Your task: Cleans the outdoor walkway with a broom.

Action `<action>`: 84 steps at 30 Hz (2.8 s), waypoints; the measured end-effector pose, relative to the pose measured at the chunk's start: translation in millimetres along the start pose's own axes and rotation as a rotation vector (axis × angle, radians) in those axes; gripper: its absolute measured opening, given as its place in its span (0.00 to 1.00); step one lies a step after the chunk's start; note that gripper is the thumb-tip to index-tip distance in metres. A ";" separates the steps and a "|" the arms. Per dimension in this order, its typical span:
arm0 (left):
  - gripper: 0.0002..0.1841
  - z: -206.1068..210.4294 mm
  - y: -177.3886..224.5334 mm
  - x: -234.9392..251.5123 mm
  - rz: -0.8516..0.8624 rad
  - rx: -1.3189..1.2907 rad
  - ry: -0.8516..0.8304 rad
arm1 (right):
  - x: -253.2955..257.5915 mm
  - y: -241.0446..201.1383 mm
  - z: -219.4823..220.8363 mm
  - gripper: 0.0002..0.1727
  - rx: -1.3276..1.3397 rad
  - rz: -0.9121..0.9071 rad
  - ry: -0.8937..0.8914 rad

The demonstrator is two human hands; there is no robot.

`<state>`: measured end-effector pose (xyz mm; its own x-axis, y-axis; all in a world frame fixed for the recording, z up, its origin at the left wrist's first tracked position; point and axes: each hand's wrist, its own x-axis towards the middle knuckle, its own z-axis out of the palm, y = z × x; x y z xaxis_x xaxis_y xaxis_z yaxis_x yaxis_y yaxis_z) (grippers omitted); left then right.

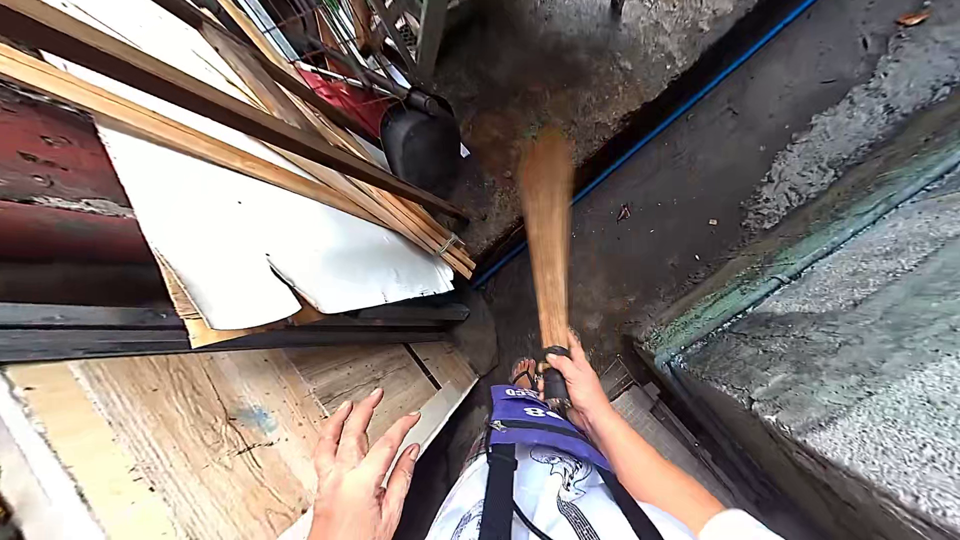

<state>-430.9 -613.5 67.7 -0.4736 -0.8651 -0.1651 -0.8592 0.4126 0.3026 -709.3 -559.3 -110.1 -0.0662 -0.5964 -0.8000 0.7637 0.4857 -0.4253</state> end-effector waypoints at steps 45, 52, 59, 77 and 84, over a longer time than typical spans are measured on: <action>0.17 121.7 112.3 138.5 0.407 -0.707 -0.316 | 75.9 -135.0 -53.6 0.19 0.502 0.305 0.407; 0.11 115.6 92.7 154.0 0.410 -0.762 -0.498 | 114.2 -200.0 -176.3 0.22 0.240 -0.100 0.774; 0.09 103.0 72.6 212.0 0.398 -0.786 -0.607 | 102.7 -191.0 -99.2 0.33 0.142 -0.202 0.562; 0.08 44.3 48.9 362.0 0.266 -0.841 -0.750 | 139.8 -243.1 -73.9 0.30 0.338 -0.103 0.512; 0.07 50.1 98.7 409.4 0.312 -0.787 -0.721 | 165.1 -296.4 -76.1 0.18 0.404 0.513 0.363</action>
<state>-719.3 -912.6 -17.0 -0.8687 -0.2813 -0.4078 -0.4413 0.0656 0.8949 -995.4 -753.0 -148.3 0.2075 -0.0751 -0.9753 0.9277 0.3315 0.1718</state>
